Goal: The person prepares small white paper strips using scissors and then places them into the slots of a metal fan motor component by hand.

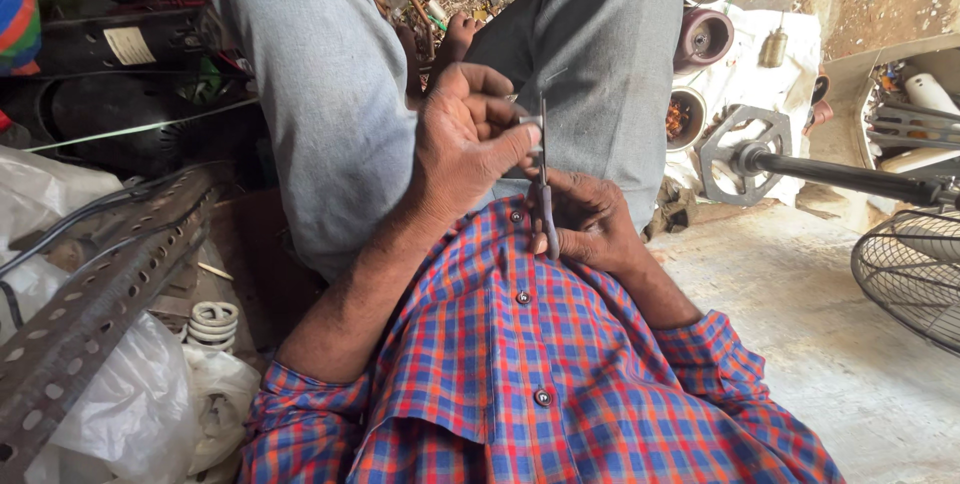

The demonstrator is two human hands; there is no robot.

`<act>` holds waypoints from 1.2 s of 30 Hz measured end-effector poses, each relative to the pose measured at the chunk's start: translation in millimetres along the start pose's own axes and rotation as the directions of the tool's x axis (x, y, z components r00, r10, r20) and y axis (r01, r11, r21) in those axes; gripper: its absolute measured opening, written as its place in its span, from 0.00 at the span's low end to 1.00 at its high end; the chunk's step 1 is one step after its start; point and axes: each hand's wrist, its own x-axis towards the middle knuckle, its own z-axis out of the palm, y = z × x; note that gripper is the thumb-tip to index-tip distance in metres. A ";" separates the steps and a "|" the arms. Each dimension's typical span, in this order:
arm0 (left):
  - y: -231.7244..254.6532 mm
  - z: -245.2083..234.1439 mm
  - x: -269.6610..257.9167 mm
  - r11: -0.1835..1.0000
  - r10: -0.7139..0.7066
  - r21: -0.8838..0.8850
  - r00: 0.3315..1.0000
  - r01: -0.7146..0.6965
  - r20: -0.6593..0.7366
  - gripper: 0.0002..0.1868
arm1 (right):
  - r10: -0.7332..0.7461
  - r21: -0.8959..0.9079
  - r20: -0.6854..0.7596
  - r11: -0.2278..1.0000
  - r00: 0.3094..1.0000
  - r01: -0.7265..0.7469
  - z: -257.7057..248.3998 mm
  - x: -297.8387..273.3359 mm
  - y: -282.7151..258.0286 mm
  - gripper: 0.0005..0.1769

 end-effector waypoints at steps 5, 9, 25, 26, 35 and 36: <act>-3.9 -2.9 1.1 0.992 -0.103 -0.070 0.994 0.105 0.032 0.23 | -0.035 -0.066 -0.015 0.997 0.999 0.034 -1.7 1.4 -1.9 0.43; -5.9 -3.9 -2.5 0.971 -0.163 -0.176 0.986 0.165 0.028 0.23 | 0.014 0.028 -0.044 1.000 0.999 -0.013 2.2 1.0 -4.1 0.42; -2.4 -15.7 -11.7 0.892 -0.325 -0.305 0.942 0.334 0.083 0.25 | -0.117 -0.246 -0.233 0.968 0.965 0.058 -10.1 1.3 -21.5 0.39; 0.0 -18.8 -11.8 0.894 -0.324 -0.303 0.943 0.331 0.077 0.25 | -0.181 -0.453 -0.255 0.890 0.950 0.048 -16.4 -2.0 -29.5 0.41; 19.8 -19.4 -8.2 0.987 -0.029 -0.159 0.998 0.039 0.061 0.18 | 0.267 -0.951 -0.088 0.264 0.960 -0.160 -39.2 -58.4 -48.8 0.25; 20.4 -13.4 -8.1 0.997 0.052 -0.066 0.997 -0.048 0.063 0.18 | 0.414 -0.977 0.027 0.203 0.910 -0.063 -38.9 -59.8 -47.4 0.17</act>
